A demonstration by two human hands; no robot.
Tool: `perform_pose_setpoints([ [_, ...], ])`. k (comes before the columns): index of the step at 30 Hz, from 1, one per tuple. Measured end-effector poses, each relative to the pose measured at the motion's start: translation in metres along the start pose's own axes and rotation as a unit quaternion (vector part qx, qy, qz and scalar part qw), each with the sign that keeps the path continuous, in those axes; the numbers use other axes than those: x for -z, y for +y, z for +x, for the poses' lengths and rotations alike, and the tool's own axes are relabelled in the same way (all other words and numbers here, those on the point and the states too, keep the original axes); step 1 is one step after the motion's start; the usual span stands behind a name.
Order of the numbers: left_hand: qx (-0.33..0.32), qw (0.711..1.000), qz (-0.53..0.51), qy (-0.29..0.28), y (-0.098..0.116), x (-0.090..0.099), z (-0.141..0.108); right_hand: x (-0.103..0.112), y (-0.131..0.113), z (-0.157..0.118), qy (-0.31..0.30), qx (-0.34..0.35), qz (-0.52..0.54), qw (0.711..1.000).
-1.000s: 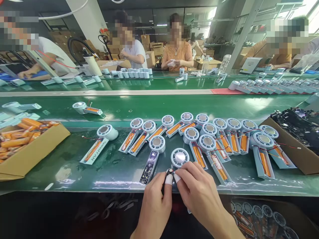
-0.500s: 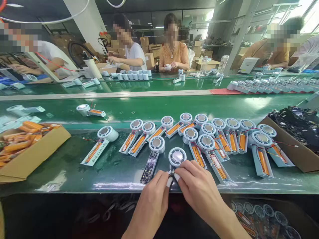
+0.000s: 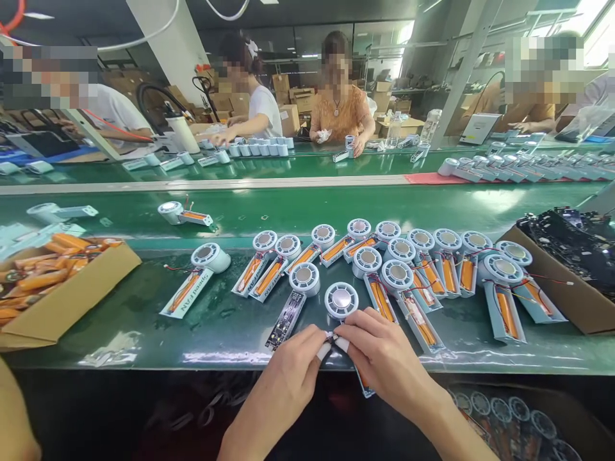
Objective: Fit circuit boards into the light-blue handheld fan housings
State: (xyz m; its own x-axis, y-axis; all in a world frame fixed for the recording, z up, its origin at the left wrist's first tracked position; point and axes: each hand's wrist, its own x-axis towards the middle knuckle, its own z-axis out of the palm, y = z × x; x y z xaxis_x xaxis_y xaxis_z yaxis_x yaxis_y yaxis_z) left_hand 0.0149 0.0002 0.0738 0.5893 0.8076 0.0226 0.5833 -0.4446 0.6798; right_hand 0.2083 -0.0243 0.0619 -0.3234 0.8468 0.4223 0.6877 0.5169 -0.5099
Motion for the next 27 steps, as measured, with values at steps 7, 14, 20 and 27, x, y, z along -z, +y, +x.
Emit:
perform_pose_setpoints([
  [7,0.12,0.982,-0.086,0.115,-0.005,-0.012,-0.008,0.007,-0.002,-0.011,0.151,-0.118,0.064,0.979],
  [14,0.2,0.963,-0.131,0.124,-0.004,-0.019,-0.018,0.02,-0.005,-0.03,0.029,-0.21,0.075,0.974],
  [20,0.188,0.961,-0.124,0.159,-0.008,-0.025,-0.02,0.028,-0.014,-0.015,-0.059,-0.064,0.012,0.996],
  [27,0.131,0.975,-0.088,0.157,0.0,-0.023,-0.022,0.027,-0.005,0.0,-0.032,-0.003,-0.014,0.999],
])
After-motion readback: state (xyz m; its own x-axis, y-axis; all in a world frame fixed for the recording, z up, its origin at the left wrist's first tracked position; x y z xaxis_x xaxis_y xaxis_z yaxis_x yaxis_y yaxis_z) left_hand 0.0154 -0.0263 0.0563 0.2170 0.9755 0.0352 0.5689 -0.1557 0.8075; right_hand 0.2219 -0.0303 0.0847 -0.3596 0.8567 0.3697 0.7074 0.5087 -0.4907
